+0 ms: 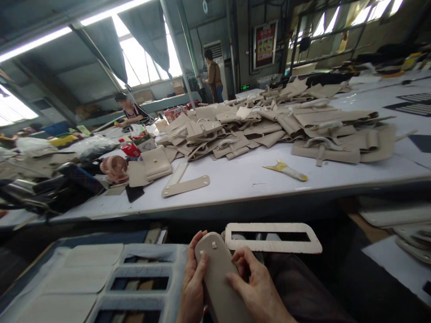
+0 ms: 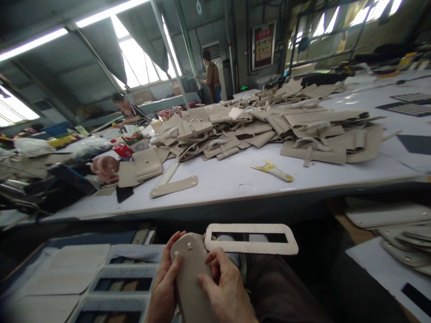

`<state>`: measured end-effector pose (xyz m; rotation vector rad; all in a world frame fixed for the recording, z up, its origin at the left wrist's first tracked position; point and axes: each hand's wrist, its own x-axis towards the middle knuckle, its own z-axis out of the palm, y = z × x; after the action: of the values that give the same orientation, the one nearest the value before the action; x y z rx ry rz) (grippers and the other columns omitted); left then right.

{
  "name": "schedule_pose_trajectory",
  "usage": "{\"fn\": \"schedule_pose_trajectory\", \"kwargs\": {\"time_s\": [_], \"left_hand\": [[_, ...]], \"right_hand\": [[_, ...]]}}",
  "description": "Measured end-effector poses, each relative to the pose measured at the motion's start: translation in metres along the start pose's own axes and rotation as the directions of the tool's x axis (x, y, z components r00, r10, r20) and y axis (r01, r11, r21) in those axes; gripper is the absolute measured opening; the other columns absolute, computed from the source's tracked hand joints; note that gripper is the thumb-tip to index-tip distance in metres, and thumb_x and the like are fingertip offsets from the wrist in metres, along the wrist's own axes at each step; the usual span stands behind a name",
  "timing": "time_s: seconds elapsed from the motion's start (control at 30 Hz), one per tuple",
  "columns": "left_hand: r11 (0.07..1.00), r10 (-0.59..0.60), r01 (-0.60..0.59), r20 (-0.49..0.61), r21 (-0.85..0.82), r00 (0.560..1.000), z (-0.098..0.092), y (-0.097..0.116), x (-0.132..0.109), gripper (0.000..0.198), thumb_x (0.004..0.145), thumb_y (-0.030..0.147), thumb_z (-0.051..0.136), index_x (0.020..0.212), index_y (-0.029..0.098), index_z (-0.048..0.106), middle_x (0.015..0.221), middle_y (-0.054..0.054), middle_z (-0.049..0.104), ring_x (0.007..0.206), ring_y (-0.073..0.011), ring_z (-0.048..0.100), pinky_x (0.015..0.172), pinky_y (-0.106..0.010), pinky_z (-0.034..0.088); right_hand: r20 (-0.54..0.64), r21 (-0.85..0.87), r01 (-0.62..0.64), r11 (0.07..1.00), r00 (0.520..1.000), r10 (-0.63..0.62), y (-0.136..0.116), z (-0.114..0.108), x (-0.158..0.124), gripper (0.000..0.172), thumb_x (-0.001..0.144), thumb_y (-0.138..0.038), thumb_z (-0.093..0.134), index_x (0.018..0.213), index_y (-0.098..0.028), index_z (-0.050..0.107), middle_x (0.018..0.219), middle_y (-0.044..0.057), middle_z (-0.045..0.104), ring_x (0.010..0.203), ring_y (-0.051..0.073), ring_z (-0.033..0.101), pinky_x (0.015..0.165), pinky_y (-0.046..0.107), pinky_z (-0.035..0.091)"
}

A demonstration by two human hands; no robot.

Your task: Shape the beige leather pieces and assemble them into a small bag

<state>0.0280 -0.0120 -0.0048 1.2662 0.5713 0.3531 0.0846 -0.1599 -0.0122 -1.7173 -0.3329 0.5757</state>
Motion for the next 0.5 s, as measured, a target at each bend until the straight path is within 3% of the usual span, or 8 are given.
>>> {"fn": "schedule_pose_trajectory", "kwargs": {"time_s": [0.1, 0.3, 0.4, 0.5], "left_hand": [[0.996, 0.037, -0.037, 0.005, 0.075, 0.999, -0.004, -0.003, 0.002, 0.057, 0.090, 0.051, 0.060, 0.141, 0.032, 0.043, 0.148, -0.003, 0.048, 0.127, -0.0228, 0.054, 0.098, -0.023, 0.048], [0.976, 0.076, -0.077, 0.013, 0.205, 0.997, -0.006, -0.005, 0.006, 0.055, 0.092, 0.053, 0.056, 0.141, 0.030, 0.043, 0.144, -0.006, 0.052, 0.131, -0.0267, 0.050, 0.108, -0.032, 0.042], [0.979, 0.083, -0.080, -0.013, 0.187, 0.996, 0.002, -0.001, 0.004, 0.054, 0.092, 0.052, 0.058, 0.139, 0.028, 0.045, 0.143, -0.007, 0.053, 0.129, -0.0267, 0.052, 0.109, -0.034, 0.041], [0.986, 0.099, -0.089, -0.063, 0.143, 0.993, 0.014, 0.005, 0.000, 0.052, 0.091, 0.050, 0.059, 0.135, 0.026, 0.047, 0.137, -0.008, 0.058, 0.121, -0.0269, 0.059, 0.102, -0.034, 0.048]], "right_hand": [[0.015, -0.011, 0.057, 0.998, 0.998, -0.057, 0.001, 0.001, -0.001, 0.025, 0.082, -0.025, 0.056, 0.107, -0.026, 0.059, 0.073, -0.005, 0.043, 0.070, 0.014, 0.047, 0.067, 0.025, 0.039], [-0.080, -0.062, 0.040, 0.997, 0.996, -0.045, -0.003, 0.001, -0.001, 0.033, 0.082, -0.031, 0.057, 0.114, -0.024, 0.058, 0.072, -0.005, 0.046, 0.069, 0.015, 0.051, 0.067, 0.027, 0.040], [-0.041, -0.072, 0.035, 0.997, 0.998, -0.038, -0.007, 0.001, 0.005, 0.032, 0.085, -0.033, 0.055, 0.115, -0.024, 0.056, 0.070, -0.005, 0.047, 0.067, 0.016, 0.051, 0.065, 0.026, 0.039], [0.011, -0.089, 0.077, 0.993, 0.997, -0.076, -0.013, 0.001, 0.015, 0.023, 0.090, -0.036, 0.052, 0.109, -0.024, 0.055, 0.078, -0.002, 0.059, 0.072, 0.017, 0.057, 0.066, 0.026, 0.039]]}}
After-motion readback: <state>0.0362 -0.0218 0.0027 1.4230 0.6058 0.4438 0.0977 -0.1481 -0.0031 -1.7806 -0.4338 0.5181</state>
